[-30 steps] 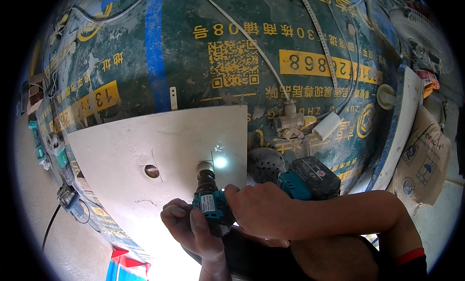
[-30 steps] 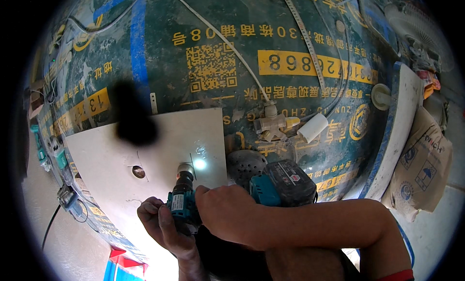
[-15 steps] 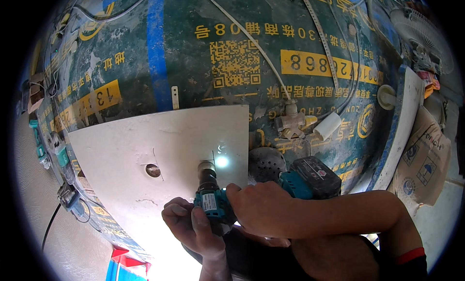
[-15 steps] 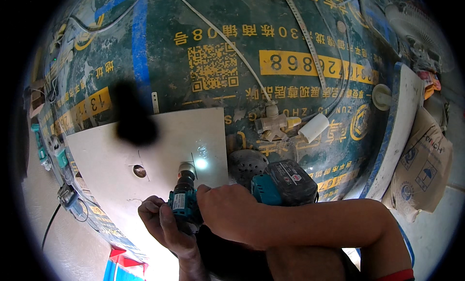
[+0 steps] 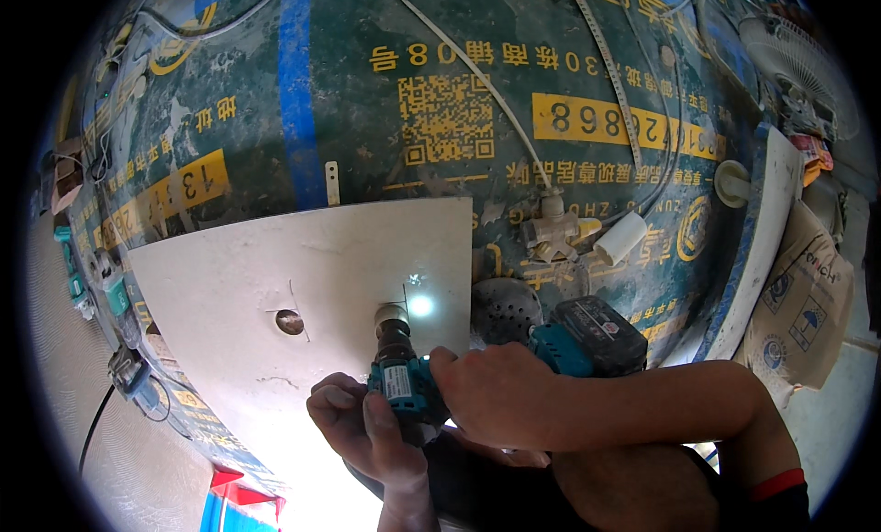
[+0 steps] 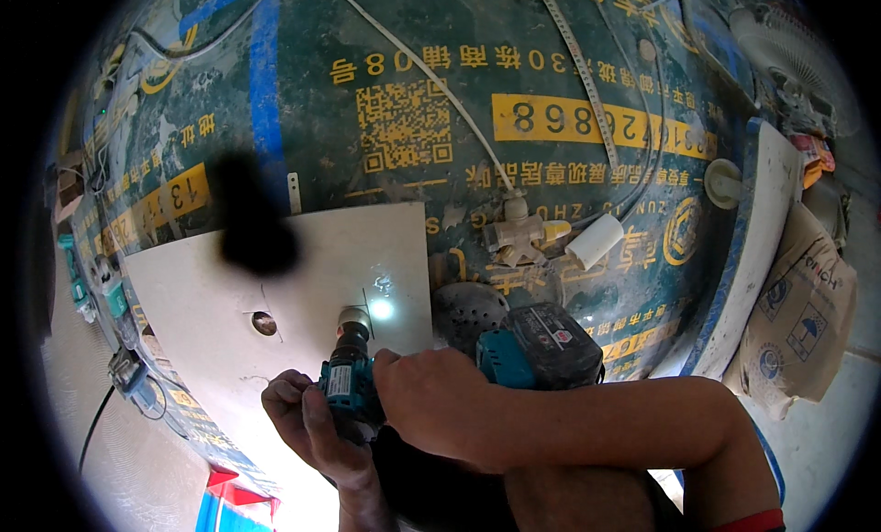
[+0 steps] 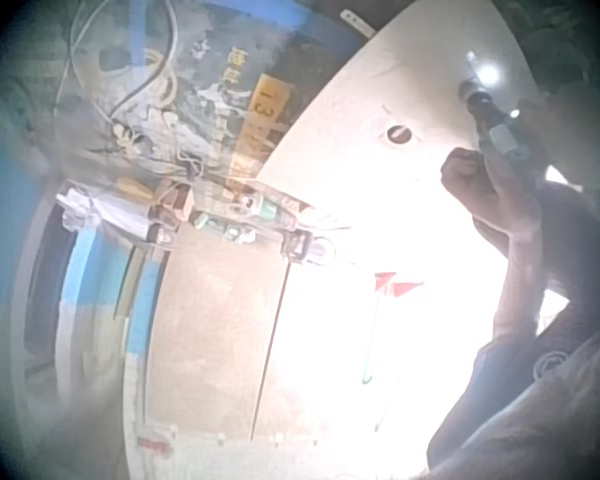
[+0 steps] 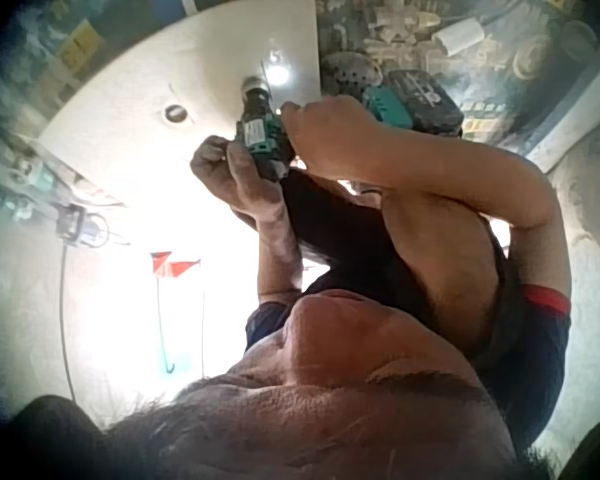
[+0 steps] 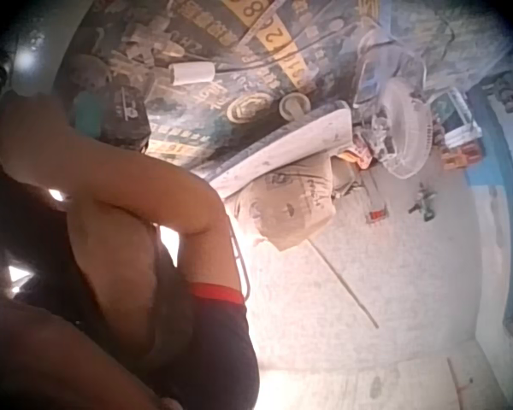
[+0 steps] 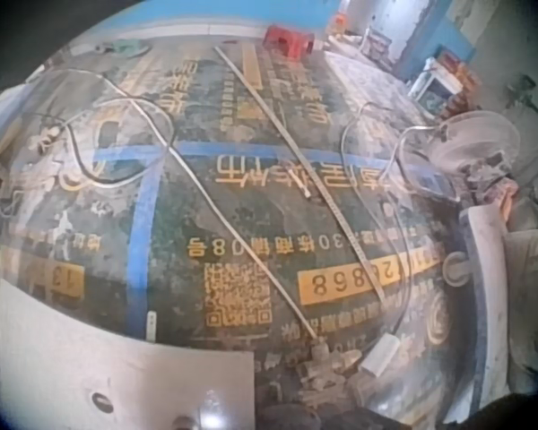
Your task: The person holds a cordless drill and uses a hole saw attachment to drill a circular opening into a white rectangular panel, applying water from a bottle to the drill bit during the process.
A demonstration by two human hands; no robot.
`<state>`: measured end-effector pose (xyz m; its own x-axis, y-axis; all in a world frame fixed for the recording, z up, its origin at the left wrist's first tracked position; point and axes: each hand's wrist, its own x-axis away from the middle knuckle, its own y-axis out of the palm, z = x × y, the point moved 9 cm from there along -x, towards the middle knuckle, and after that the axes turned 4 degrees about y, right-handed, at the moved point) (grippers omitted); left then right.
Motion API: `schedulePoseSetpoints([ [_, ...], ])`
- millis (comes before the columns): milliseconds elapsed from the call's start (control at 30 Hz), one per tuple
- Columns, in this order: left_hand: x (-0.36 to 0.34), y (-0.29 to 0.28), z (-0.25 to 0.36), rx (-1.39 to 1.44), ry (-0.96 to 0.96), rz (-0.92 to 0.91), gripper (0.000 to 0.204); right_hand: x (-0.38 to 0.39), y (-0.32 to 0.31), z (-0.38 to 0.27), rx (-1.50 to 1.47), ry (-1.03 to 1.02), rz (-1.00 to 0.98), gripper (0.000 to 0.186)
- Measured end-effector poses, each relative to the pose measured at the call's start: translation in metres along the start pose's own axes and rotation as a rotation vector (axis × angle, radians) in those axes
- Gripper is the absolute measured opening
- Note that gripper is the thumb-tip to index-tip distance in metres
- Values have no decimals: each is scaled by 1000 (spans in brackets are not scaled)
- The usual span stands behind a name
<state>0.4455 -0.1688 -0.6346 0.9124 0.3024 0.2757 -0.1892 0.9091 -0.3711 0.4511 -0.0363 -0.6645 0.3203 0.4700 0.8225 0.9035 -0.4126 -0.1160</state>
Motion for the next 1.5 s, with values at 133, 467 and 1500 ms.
schedulePoseSetpoints([
  [133, 0, 0, -1, 32, -10, 3, 18, 1, -1, -1, 6, -8, 5, 40],
  [467, 2, -3, 1, -62, 36, -15, 17, 3, 0, 0, 2, 10, 2, 38],
  [1500, -1, 2, 2, 50, -31, 21, 19, 1, 1, 1, 6, -8, 10, 38],
])
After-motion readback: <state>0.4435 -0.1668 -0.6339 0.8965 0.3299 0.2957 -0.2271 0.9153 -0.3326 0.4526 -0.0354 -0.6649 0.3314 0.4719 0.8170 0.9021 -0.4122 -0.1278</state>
